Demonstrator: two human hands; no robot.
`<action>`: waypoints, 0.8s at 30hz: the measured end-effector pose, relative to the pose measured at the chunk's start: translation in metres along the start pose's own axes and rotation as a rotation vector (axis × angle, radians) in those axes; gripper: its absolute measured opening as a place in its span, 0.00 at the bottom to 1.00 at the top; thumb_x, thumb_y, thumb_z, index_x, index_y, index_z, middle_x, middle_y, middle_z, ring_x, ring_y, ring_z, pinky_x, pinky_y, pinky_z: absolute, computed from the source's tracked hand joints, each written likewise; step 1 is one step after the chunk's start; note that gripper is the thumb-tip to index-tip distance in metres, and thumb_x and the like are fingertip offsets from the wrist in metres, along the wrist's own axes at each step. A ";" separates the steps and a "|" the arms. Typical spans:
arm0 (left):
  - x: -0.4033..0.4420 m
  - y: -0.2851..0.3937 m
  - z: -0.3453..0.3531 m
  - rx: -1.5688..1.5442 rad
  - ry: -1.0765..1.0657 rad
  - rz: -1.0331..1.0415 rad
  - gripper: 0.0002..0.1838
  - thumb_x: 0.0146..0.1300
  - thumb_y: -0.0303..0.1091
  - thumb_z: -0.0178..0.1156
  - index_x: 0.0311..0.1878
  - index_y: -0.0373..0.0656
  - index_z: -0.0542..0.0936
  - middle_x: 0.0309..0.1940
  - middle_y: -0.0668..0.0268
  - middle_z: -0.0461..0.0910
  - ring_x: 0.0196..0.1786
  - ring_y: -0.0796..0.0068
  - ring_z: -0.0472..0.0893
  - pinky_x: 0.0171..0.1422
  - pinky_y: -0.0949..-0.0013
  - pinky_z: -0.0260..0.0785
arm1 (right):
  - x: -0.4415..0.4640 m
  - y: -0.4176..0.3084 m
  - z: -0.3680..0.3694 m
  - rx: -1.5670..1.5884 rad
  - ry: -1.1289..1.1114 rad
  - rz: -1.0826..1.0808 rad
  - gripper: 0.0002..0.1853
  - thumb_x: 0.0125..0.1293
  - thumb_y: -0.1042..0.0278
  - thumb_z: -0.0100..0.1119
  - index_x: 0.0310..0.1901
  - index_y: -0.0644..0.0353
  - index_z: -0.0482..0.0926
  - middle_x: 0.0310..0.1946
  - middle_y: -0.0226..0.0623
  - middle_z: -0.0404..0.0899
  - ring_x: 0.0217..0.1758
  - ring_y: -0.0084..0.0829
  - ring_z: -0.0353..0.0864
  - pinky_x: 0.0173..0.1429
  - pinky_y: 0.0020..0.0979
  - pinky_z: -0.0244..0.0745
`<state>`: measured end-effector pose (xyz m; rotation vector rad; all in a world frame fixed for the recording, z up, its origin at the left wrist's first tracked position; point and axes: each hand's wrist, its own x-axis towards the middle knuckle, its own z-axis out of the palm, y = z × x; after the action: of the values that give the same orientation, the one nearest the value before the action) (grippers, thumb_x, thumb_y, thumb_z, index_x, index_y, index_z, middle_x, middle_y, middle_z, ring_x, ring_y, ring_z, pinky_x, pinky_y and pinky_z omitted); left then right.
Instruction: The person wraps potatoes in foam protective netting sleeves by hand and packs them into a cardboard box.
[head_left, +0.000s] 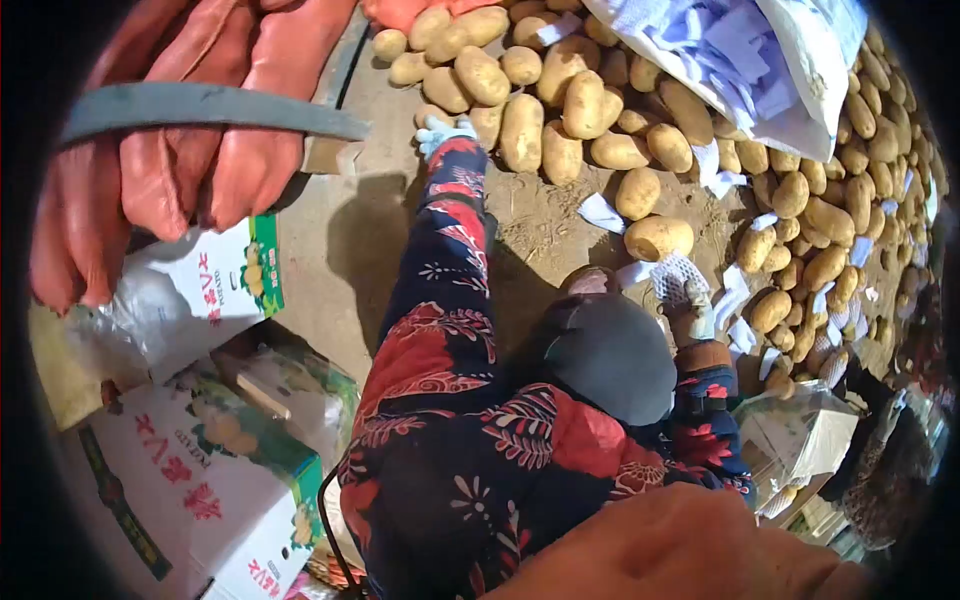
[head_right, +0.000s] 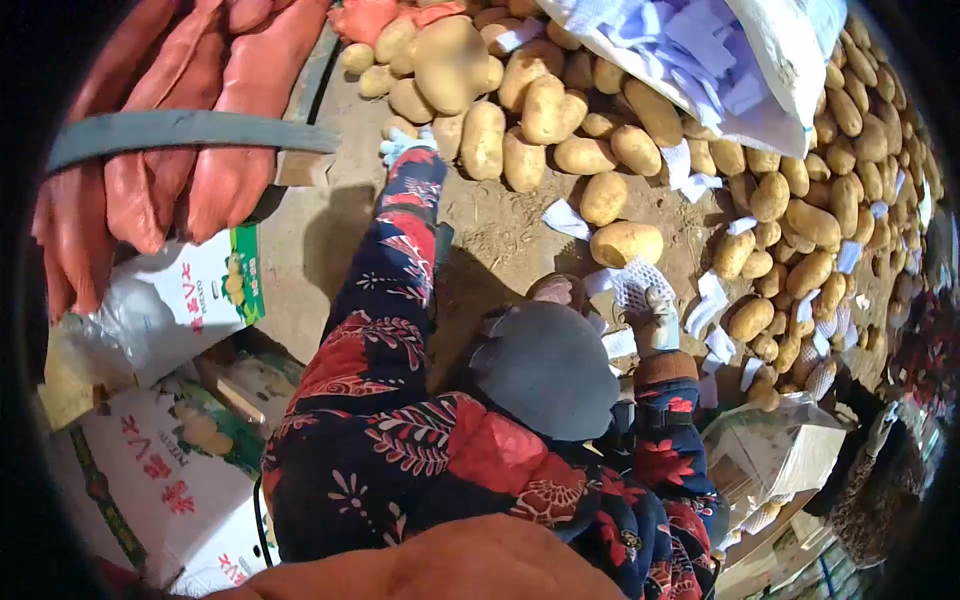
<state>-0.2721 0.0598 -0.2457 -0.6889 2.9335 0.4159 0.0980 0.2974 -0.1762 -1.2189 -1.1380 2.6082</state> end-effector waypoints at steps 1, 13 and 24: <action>0.013 0.000 0.003 -0.016 -0.077 -0.065 0.34 0.50 0.52 0.59 0.56 0.46 0.60 0.46 0.53 0.66 0.45 0.53 0.74 0.44 0.53 0.69 | -0.004 -0.005 0.006 0.029 -0.044 -0.019 0.30 0.54 0.55 0.59 0.57 0.59 0.65 0.51 0.36 0.72 0.53 0.33 0.72 0.55 0.35 0.66; -0.059 -0.061 0.051 -1.437 -0.725 -0.084 0.09 0.47 0.21 0.58 0.34 0.35 0.74 0.28 0.62 0.77 0.29 0.69 0.78 0.33 0.66 0.74 | 0.020 0.007 0.020 0.086 -0.162 -0.135 0.34 0.55 0.60 0.59 0.61 0.61 0.58 0.58 0.38 0.65 0.60 0.37 0.64 0.61 0.44 0.60; -0.242 -0.017 0.042 -1.132 -1.600 0.047 0.15 0.61 0.33 0.54 0.51 0.39 0.71 0.41 0.63 0.77 0.42 0.67 0.77 0.48 0.63 0.70 | -0.009 -0.008 0.036 0.410 -0.294 0.071 0.41 0.47 0.55 0.64 0.60 0.65 0.59 0.55 0.45 0.67 0.55 0.37 0.71 0.48 0.33 0.74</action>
<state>-0.0471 0.1594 -0.2521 -0.0898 1.0366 1.6258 0.0781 0.2785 -0.1499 -0.8273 -0.5406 2.9418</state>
